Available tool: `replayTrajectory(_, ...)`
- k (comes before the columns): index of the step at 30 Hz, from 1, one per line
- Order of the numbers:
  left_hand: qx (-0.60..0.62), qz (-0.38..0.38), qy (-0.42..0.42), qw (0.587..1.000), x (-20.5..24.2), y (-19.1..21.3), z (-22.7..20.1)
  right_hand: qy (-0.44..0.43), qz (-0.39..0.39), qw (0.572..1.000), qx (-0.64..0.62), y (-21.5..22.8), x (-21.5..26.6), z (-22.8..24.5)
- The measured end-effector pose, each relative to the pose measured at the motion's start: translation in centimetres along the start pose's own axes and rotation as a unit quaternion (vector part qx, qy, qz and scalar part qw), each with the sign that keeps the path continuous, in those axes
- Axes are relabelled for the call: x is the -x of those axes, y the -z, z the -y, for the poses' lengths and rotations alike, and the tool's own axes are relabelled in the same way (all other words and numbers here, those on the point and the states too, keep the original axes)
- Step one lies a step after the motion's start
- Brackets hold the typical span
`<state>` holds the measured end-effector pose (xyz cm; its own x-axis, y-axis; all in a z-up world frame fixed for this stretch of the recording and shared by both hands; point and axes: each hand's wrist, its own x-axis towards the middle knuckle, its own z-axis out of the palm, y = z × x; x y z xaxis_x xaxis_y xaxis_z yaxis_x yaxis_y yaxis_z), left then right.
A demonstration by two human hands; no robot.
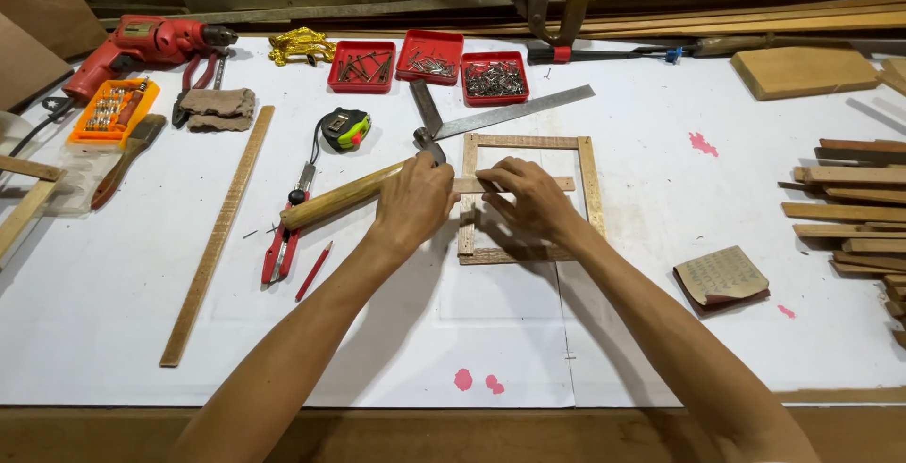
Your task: Assembling and measuring a small wooden frame using a hammer, nails, and a tape measure.
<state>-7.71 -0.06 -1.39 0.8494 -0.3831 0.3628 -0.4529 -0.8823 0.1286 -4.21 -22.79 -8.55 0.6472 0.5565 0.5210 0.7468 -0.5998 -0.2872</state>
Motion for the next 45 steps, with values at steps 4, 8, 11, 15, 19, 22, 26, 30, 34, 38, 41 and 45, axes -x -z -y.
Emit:
replayTrajectory(4,0.066,-0.030,-0.046,0.996,-1.4,-2.6,-2.2,-0.021,0.003,1.000,-0.004,4.6,1.8,-0.2)
replayTrajectory(8,0.123,0.067,-0.035,0.990,-3.2,-5.5,-6.6,-0.109,0.053,0.990,0.068,8.1,6.1,-1.5)
replayTrajectory(11,0.169,0.060,-0.067,0.982,-3.7,-6.0,-10.1,-0.146,0.056,0.983,0.100,10.7,8.9,-1.8)
replayTrajectory(15,0.191,0.110,-0.101,0.970,-4.3,-6.9,-14.8,-0.151,0.062,0.973,0.162,13.0,12.1,-3.2)
replayTrajectory(19,0.196,0.072,-0.140,0.968,-4.8,-9.0,-17.5,-0.161,0.089,0.966,0.182,15.4,13.6,-3.2)
replayTrajectory(22,0.191,0.047,-0.152,0.969,-5.5,-10.6,-18.7,-0.168,0.063,0.967,0.182,16.1,15.0,-4.0)
replayTrajectory(26,0.195,0.047,-0.165,0.966,-5.5,-11.8,-19.2,-0.198,0.076,0.956,0.201,16.5,15.8,-4.1)
replayTrajectory(30,0.200,-0.008,-0.202,0.959,-5.2,-13.4,-17.7,-0.190,0.065,0.960,0.195,16.2,15.6,-4.6)
replayTrajectory(34,0.191,-0.006,-0.178,0.965,-4.4,-10.8,-15.6,-0.128,0.047,0.979,0.152,14.7,13.8,-4.7)
replayTrajectory(38,0.174,0.092,-0.122,0.973,-2.4,-7.2,-13.7,-0.121,0.138,0.981,0.065,13.5,11.2,-2.1)
replayTrajectory(41,0.161,0.145,-0.086,0.972,-0.6,-6.2,-12.8,-0.121,0.186,0.973,0.069,12.6,10.6,-1.5)
replayTrajectory(45,0.185,0.145,-0.060,0.970,1.0,-5.7,-12.4,-0.140,0.223,0.962,0.079,12.1,10.6,-2.1)
